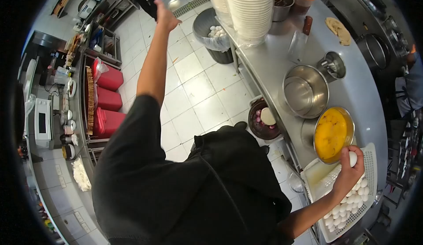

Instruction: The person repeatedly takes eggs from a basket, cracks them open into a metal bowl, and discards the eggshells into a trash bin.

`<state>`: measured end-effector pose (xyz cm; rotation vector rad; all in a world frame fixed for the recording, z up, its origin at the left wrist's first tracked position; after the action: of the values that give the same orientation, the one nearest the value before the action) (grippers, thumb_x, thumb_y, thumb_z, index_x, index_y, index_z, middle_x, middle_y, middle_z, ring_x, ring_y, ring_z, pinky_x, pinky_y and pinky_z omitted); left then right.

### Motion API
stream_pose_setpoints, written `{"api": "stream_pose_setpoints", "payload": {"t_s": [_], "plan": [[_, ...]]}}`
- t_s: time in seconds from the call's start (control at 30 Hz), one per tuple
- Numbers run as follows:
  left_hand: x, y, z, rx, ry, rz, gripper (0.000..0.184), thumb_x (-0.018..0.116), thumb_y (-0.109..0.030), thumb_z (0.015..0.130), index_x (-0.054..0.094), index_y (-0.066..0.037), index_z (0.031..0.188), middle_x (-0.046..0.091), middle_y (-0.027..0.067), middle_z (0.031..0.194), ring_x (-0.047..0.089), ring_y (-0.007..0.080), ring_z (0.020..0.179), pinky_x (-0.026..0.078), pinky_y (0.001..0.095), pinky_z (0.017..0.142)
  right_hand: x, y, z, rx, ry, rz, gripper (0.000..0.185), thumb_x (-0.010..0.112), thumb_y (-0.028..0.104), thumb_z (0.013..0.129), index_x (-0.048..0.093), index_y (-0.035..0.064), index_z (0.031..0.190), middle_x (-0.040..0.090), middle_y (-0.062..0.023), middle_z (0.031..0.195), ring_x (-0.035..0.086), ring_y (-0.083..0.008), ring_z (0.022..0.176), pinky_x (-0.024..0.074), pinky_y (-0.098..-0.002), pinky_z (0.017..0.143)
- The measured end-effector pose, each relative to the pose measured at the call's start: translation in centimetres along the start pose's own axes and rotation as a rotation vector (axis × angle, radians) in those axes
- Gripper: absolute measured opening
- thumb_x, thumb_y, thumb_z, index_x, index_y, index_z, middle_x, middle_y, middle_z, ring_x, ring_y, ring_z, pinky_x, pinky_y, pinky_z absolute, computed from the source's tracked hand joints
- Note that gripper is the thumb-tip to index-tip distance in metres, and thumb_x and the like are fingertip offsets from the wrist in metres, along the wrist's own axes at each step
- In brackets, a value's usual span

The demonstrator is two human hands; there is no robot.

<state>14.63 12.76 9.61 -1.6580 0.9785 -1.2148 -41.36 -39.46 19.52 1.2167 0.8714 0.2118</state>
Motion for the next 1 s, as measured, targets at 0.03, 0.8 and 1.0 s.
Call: {"api": "stream_pose_setpoints", "payload": {"t_s": [0.03, 0.8, 1.0], "plan": [[0.3, 1.3, 0.0, -0.13, -0.127, 0.173, 0.104, 0.031, -0.082, 0.085, -0.006, -0.016, 0.156, -0.015, 0.0165, 0.161, -0.014, 0.0424, 0.147, 0.004, 0.0605, 0.116, 0.1, -0.3, -0.5, 0.02, -0.012, 0.004, 0.013, 0.07, 0.006, 0.087, 0.064, 0.0011, 0.097, 0.061, -0.0012, 0.085, 0.051, -0.0084, 0.073, 0.042, -0.0215, 0.068], [40.8, 12.4, -73.2, 0.688, 2.105, 0.388, 0.035, 0.07, -0.01, 0.085, 0.062, -0.004, 0.119, 0.062, 0.0143, 0.115, 0.062, 0.0303, 0.103, 0.049, 0.0357, 0.087, -24.8, -16.1, -23.5, 0.401, -0.969, 0.533, 0.051, 0.055, 0.014, 0.085, 0.049, 0.0022, 0.134, 0.059, -0.0048, 0.108, 0.053, -0.0125, 0.086, 0.0422, -0.0265, 0.08], [47.9, 29.7, -86.0, 0.749, 2.094, 0.764, 0.051, 0.074, -0.037, 0.082, 0.063, -0.003, 0.118, 0.065, 0.0171, 0.111, 0.063, 0.0298, 0.101, 0.05, 0.0387, 0.087, -26.7, -17.4, -26.3, 0.373, -1.097, 0.447, 0.052, 0.063, 0.005, 0.083, 0.047, 0.0005, 0.132, 0.06, -0.0067, 0.1, 0.056, -0.0128, 0.086, 0.0455, -0.0275, 0.075]]}}
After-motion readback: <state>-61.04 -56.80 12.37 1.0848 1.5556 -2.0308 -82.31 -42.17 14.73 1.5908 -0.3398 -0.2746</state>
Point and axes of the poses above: each hand's wrist, its own z-axis towards the middle knuckle, its own x-axis out of the palm, y = z × x, the point moved 6 cm from there along z, towards the middle knuckle
